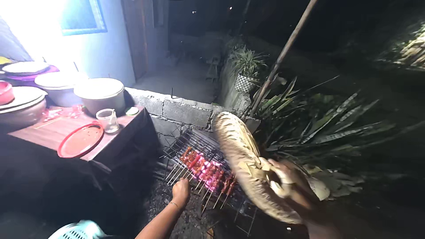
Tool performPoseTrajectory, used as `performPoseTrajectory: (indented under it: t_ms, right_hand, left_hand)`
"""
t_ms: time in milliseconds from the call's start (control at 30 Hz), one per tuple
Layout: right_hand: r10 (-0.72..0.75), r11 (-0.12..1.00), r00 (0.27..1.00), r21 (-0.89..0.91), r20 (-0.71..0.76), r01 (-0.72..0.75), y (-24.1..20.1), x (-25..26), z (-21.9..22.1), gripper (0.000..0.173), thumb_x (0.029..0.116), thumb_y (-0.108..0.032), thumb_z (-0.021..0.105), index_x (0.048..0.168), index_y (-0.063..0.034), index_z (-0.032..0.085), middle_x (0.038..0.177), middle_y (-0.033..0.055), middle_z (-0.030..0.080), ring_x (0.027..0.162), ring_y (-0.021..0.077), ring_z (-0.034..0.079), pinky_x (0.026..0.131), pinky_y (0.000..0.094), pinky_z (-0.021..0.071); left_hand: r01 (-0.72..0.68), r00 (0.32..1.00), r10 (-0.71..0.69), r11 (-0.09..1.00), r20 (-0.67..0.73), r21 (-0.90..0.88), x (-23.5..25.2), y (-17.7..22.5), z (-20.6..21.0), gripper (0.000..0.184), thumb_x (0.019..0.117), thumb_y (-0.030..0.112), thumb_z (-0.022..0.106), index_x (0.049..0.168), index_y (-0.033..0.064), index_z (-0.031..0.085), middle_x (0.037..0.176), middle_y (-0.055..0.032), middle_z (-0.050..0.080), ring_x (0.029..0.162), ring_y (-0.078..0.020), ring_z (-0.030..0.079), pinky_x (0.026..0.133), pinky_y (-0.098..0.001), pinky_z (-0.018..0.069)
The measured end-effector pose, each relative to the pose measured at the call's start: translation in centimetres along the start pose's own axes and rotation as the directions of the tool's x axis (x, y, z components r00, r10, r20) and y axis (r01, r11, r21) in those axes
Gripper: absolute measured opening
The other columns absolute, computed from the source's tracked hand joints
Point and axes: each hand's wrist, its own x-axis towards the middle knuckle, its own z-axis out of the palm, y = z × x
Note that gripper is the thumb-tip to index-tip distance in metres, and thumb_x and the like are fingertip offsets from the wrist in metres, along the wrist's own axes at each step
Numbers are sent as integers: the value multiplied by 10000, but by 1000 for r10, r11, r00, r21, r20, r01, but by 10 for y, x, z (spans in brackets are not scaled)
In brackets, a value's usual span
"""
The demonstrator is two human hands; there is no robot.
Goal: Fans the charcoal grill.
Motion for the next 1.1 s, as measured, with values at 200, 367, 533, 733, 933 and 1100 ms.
performPoseTrajectory:
  t_ms: [200,367,533,733,933,1100]
  right_hand:
    - [183,958,972,-193,-150,-211,-18,6,-5,341,1015,-101,565,1323,32,624,1181,206,685,1060,253,667,955,437,535]
    - [-3,1000,997,-12,-81,2,2,-12,-20,460,932,-179,613,1317,73,603,1260,182,663,1150,193,640,1011,322,521]
    - [176,970,971,-142,-160,-199,-3,-1,-9,355,979,-142,623,1284,40,636,1160,209,695,1065,277,678,958,462,543]
    - [163,970,984,196,-73,-146,5,-20,-12,446,922,-124,678,1297,94,572,1191,153,666,1078,84,638,957,230,524]
    - [19,980,981,-191,-192,-56,-4,-3,-13,393,1006,-245,465,1219,19,664,1039,156,699,927,203,686,830,397,569]
    - [315,899,934,368,-165,-238,-12,-33,-18,400,914,-10,658,1284,101,551,1128,124,675,1001,50,646,873,187,541]
  left_hand:
    - [-44,999,45,997,7,-64,-1,-1,0,344,1050,122,452,1342,16,600,1403,-224,574,1222,-401,622,1000,-569,514]
    - [-81,996,79,993,-32,-82,-4,-1,-1,328,1036,74,454,1309,10,624,1391,-210,586,1212,-382,631,1001,-548,522]
    - [-62,998,59,994,-35,-88,-5,1,2,319,1042,101,460,1295,11,632,1360,-216,602,1206,-388,634,994,-559,526]
    - [-101,993,92,987,-75,-128,-11,-4,0,322,1041,97,462,1303,5,626,1351,-212,615,1210,-375,633,1016,-549,509]
    - [-106,991,91,979,-94,-175,-7,-10,6,318,1050,129,454,1259,17,666,1309,-200,641,1189,-350,648,1017,-527,516]
    - [-140,988,123,965,-91,-220,-3,-11,10,282,1036,131,484,1148,-4,705,1230,-206,680,1170,-350,657,1015,-530,513]
